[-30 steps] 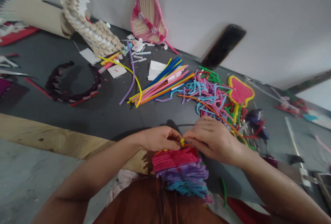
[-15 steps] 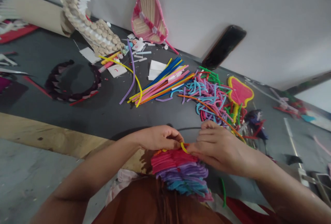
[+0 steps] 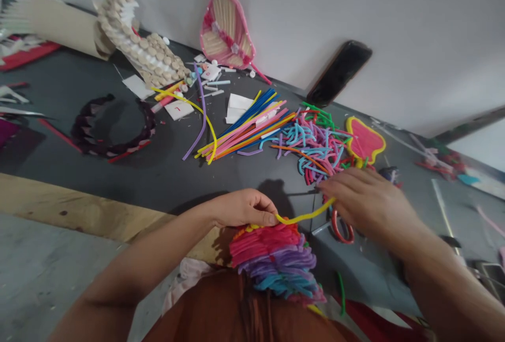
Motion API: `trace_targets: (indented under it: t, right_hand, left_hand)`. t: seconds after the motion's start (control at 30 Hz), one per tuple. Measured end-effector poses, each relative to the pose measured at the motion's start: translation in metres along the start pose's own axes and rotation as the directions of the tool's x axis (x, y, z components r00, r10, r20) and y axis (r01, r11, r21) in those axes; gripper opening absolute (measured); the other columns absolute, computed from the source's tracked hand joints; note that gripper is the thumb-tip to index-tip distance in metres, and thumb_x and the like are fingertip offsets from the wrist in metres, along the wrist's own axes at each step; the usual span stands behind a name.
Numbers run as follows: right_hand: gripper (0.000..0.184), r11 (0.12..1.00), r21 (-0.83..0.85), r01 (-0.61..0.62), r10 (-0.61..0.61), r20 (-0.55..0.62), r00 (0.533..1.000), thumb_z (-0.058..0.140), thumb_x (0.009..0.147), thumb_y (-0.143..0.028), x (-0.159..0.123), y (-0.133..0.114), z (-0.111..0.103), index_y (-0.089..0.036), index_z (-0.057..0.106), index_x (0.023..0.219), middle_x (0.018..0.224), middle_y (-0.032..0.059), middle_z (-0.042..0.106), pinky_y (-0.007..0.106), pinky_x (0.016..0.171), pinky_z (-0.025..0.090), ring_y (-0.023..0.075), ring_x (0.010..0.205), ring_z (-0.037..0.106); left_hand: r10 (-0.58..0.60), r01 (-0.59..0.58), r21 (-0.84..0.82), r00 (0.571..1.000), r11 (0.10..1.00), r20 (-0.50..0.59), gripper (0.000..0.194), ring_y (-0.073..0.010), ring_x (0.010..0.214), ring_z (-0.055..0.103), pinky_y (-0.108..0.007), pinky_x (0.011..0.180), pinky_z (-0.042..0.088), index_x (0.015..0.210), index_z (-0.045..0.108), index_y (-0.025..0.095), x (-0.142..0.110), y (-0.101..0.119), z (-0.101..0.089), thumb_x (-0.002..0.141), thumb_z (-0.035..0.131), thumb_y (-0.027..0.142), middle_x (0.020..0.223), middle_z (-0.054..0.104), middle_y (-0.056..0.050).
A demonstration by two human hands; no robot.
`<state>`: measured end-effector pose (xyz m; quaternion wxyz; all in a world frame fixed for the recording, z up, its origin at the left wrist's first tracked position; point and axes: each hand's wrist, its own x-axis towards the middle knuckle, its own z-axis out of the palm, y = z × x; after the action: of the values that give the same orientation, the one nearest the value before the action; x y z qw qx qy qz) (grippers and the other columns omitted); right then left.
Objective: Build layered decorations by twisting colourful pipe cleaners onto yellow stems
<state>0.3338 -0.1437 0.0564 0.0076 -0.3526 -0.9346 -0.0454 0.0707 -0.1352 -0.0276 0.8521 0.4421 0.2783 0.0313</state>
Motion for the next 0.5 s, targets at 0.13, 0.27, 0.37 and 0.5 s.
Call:
trace_targets:
  t: [0.13,0.27,0.37,0.5]
  right_hand:
    - [0.020,0.950,-0.162,-0.265,0.266,-0.020,0.964,0.047,0.092,-0.018,-0.024,0.026,-0.010,-0.020,0.067,0.087,0.087,0.0116,0.065,0.034,0.059,0.039,0.0254,0.077,0.057]
    - [0.018,0.879,0.080,-0.470,0.477,-0.131,0.869,0.049,0.095,-0.025,-0.030,0.026,-0.024,-0.024,0.065,0.086,0.083,0.0092,0.064,0.033,0.053,0.042,0.0225,0.070,0.060]
    - [0.013,0.832,0.446,-0.331,0.421,-0.118,0.899,0.053,0.093,-0.021,-0.023,0.004,-0.030,-0.028,0.064,0.096,0.083,0.0055,0.068,0.033,0.061,0.053,0.0209,0.072,0.065]
    - [0.026,0.766,0.637,-0.086,0.124,-0.015,0.992,0.051,0.094,-0.017,-0.010,-0.029,-0.027,-0.026,0.062,0.115,0.098,0.0062,0.069,0.025,0.070,0.057,0.0178,0.086,0.068]
  left_hand:
    - [-0.007,0.007,0.005,0.999,1.000,-0.037,0.046,-0.0053,0.051,0.038,-0.018,0.050,0.029,0.078,0.063,0.012,-0.002,0.002,0.001,0.066,0.075,0.055,0.061,0.051,0.005]
    - [0.001,0.001,0.043,0.999,0.999,-0.035,0.043,-0.0053,0.050,0.038,-0.018,0.048,0.027,0.080,0.064,0.013,-0.002,0.001,0.001,0.070,0.072,0.054,0.060,0.051,0.005]
    - [-0.007,0.008,0.034,1.000,0.999,-0.020,0.045,-0.0057,0.052,0.041,-0.018,0.049,0.029,0.082,0.064,0.013,-0.003,0.001,0.001,0.071,0.071,0.056,0.063,0.054,0.005]
    - [0.006,-0.006,0.061,1.000,0.998,-0.001,0.048,-0.0059,0.054,0.042,-0.018,0.052,0.031,0.085,0.065,0.013,-0.004,0.001,0.001,0.070,0.071,0.058,0.066,0.055,0.004]
